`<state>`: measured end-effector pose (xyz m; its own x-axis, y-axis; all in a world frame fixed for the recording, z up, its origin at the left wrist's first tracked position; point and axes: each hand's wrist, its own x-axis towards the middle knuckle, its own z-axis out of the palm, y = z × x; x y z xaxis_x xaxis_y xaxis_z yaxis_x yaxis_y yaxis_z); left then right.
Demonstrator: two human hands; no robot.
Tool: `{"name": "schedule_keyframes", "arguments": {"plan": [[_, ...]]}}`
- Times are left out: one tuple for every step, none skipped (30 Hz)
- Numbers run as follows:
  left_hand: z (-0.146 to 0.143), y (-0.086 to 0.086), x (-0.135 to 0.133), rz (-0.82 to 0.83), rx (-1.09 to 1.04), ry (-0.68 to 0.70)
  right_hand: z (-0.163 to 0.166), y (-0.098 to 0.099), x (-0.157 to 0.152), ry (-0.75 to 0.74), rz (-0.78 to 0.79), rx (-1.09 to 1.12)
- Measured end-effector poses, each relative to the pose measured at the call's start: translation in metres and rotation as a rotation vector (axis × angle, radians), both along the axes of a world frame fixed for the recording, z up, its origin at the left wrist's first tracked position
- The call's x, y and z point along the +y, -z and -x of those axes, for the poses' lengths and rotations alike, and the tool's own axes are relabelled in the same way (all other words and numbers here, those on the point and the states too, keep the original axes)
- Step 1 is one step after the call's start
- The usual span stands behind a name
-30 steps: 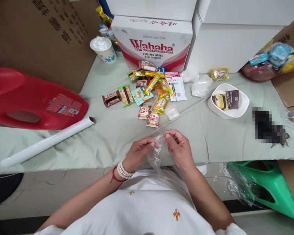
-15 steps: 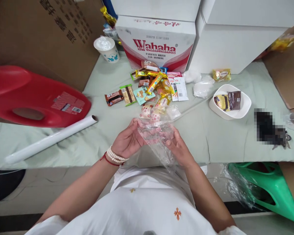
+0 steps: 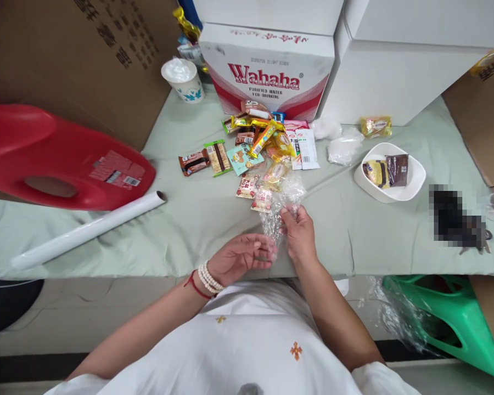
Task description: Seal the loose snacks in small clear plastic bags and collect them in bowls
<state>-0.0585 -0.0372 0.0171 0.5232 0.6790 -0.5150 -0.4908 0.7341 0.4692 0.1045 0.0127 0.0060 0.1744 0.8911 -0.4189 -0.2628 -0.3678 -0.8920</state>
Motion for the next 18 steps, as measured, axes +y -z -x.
{"name": "schedule_keyframes", "arguments": {"plan": [[-0.003,0.000,-0.003,-0.019,0.041,0.019,0.001,0.001,0.001,0.010,-0.001,-0.020],[-0.005,0.000,-0.005,-0.036,0.090,0.031,0.002,0.001,0.001,0.015,-0.004,-0.043],[-0.007,0.001,-0.006,-0.048,0.142,0.036,0.002,0.002,0.002,0.019,-0.007,-0.066],[-0.009,0.002,-0.006,-0.057,0.193,0.036,0.002,0.002,0.002,0.022,-0.011,-0.085],[-0.010,0.003,-0.007,-0.064,0.235,0.037,0.002,0.002,0.002,0.026,-0.015,-0.101],[-0.011,0.005,-0.007,-0.070,0.266,0.036,0.002,0.003,0.002,0.029,-0.017,-0.111],[-0.012,0.006,-0.008,-0.074,0.284,0.032,0.002,0.003,0.001,0.032,-0.017,-0.116],[-0.012,0.008,-0.008,-0.077,0.293,0.028,0.001,0.004,0.001,0.035,-0.016,-0.115],[-0.012,0.009,-0.009,-0.080,0.295,0.025,0.000,0.004,0.001,0.038,-0.016,-0.110],[-0.011,0.010,-0.009,-0.082,0.293,0.023,-0.001,0.005,0.001,0.040,-0.017,-0.104],[-0.010,0.011,-0.010,-0.081,0.288,0.022,-0.001,0.006,0.001,0.043,-0.018,-0.097],[-0.010,0.012,-0.010,-0.079,0.282,0.021,-0.002,0.006,0.002,0.046,-0.019,-0.091],[-0.009,0.012,-0.010,-0.078,0.276,0.018,-0.003,0.007,0.002,0.050,-0.020,-0.089],[-0.008,0.011,-0.010,-0.077,0.270,0.016,-0.003,0.007,0.002,0.052,-0.020,-0.088],[-0.008,0.011,-0.011,-0.078,0.264,0.016,-0.003,0.008,0.003,0.053,-0.018,-0.089],[-0.008,0.011,-0.011,-0.080,0.261,0.015,-0.003,0.008,0.004,0.052,-0.017,-0.092],[-0.009,0.011,-0.011,-0.084,0.264,0.012,-0.003,0.008,0.004,0.051,-0.016,-0.097],[-0.009,0.011,-0.012,-0.089,0.272,0.009,-0.003,0.008,0.005,0.049,-0.015,-0.101]]}}
